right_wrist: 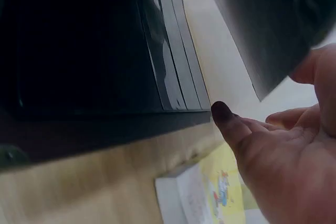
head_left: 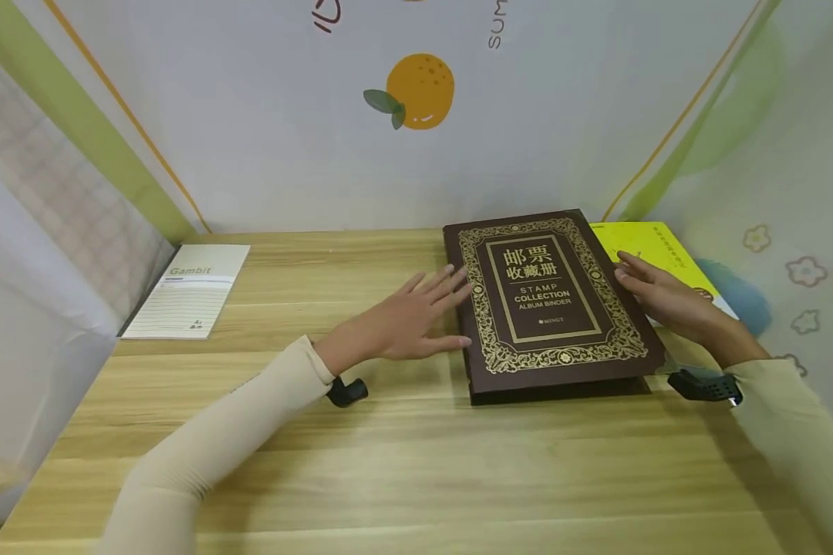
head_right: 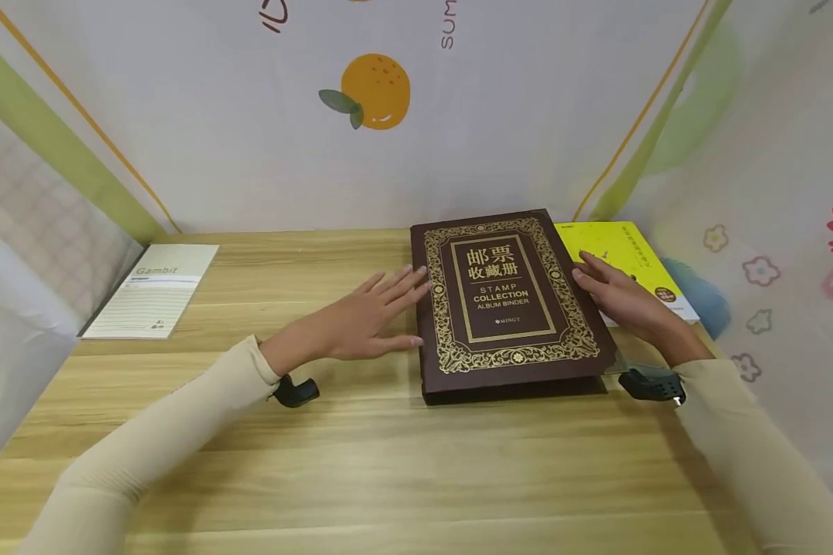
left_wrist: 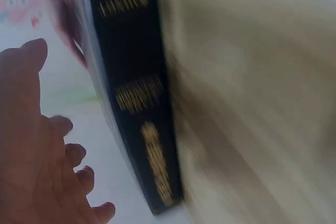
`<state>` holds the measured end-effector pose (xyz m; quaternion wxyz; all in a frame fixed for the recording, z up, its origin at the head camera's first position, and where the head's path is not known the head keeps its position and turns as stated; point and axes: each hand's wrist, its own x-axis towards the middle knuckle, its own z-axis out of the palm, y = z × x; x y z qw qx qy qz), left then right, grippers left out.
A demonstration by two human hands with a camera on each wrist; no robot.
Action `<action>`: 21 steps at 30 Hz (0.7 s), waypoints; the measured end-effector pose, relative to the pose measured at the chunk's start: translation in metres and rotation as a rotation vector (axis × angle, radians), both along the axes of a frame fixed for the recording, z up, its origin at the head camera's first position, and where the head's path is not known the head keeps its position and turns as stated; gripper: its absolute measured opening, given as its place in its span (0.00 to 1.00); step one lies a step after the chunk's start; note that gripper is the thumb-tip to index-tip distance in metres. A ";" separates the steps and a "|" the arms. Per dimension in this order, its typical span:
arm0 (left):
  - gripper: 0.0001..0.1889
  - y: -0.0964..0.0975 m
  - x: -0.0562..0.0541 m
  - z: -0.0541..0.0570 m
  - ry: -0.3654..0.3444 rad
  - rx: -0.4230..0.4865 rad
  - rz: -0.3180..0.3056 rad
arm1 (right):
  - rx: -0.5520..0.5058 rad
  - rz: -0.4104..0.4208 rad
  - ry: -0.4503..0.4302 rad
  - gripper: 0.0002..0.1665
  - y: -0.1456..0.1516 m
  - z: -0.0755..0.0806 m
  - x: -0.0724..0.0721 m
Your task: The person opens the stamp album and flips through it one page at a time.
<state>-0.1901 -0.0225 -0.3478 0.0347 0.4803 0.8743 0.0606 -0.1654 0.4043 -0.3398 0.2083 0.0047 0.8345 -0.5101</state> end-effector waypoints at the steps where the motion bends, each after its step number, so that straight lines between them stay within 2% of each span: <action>1: 0.44 0.007 0.005 0.001 0.005 -0.006 -0.032 | -0.021 -0.004 -0.019 0.51 -0.001 -0.002 -0.001; 7: 0.42 0.040 0.035 0.005 0.005 -0.115 -0.187 | -0.069 0.000 -0.027 0.49 0.001 -0.011 0.001; 10: 0.41 0.047 0.044 0.005 0.013 -0.201 -0.219 | -0.181 -0.012 -0.029 0.48 0.004 -0.012 0.002; 14: 0.40 0.051 0.049 0.004 0.023 -0.262 -0.225 | -0.373 -0.005 -0.034 0.44 0.006 -0.012 0.003; 21: 0.40 0.052 0.046 0.004 0.005 -0.238 -0.237 | -0.553 0.055 0.018 0.43 0.012 -0.010 0.003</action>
